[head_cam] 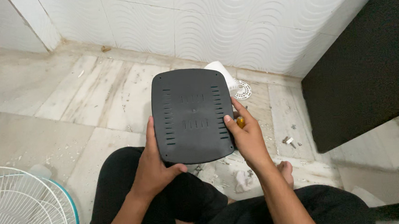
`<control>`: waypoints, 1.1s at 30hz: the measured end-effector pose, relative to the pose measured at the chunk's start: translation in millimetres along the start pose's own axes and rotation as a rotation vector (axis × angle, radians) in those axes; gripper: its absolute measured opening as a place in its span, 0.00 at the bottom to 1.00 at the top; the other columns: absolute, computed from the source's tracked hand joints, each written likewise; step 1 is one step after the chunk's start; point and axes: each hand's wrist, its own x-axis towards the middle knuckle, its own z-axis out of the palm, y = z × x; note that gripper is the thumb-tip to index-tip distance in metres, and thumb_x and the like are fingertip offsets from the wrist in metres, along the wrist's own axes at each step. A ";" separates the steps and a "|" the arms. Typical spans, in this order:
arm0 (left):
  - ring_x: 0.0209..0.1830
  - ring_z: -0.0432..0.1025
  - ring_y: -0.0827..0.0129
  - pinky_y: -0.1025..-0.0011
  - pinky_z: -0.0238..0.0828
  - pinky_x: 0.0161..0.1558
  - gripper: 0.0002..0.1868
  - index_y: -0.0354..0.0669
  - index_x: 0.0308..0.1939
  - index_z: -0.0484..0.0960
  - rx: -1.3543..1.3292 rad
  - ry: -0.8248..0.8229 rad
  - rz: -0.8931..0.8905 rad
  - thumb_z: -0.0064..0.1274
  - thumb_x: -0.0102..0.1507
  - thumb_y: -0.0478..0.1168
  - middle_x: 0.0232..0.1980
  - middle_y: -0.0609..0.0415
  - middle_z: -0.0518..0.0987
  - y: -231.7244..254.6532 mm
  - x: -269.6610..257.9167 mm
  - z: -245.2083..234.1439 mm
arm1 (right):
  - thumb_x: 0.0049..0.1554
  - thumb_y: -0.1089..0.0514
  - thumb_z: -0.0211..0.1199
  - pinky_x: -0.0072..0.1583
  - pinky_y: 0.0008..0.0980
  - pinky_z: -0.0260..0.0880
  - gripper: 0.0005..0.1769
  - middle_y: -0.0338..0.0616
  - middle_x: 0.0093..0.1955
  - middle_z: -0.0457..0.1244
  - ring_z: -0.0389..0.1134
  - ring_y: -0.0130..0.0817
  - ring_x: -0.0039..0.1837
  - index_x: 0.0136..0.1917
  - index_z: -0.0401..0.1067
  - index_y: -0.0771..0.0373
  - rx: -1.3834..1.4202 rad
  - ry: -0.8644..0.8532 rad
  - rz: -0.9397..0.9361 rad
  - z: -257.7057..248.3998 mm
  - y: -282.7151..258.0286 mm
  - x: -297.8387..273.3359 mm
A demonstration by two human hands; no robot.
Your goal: The person sits on the floor and uses a screwdriver to attach a black plastic cover to a teal fan base. They align the cover, insert screws, and tighten them to secure the housing.
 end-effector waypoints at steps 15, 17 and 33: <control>0.73 0.65 0.50 0.59 0.64 0.67 0.42 0.32 0.77 0.50 -0.366 0.179 -0.108 0.51 0.66 0.48 0.75 0.34 0.63 13.0 60.9 -1.2 | 0.62 0.57 0.57 0.52 0.25 0.70 0.35 0.44 0.54 0.67 0.68 0.25 0.50 0.81 0.55 0.57 0.036 -0.065 0.006 -8.7 1.6 4.7; 0.72 0.65 0.53 0.61 0.62 0.67 0.41 0.37 0.78 0.52 -0.175 0.149 -0.298 0.51 0.65 0.49 0.74 0.36 0.65 21.5 84.0 -5.3 | 0.62 0.57 0.57 0.53 0.26 0.71 0.35 0.43 0.53 0.67 0.69 0.26 0.51 0.80 0.55 0.55 -0.014 -0.047 0.052 -11.7 -2.7 3.9; 0.43 0.80 0.49 0.60 0.74 0.47 0.18 0.40 0.52 0.77 0.192 0.248 -0.188 0.53 0.65 0.48 0.43 0.41 0.84 17.6 152.7 0.3 | 0.61 0.57 0.58 0.50 0.26 0.69 0.29 0.41 0.48 0.67 0.67 0.25 0.47 0.75 0.64 0.56 -0.065 -0.017 0.015 -24.3 -7.4 4.7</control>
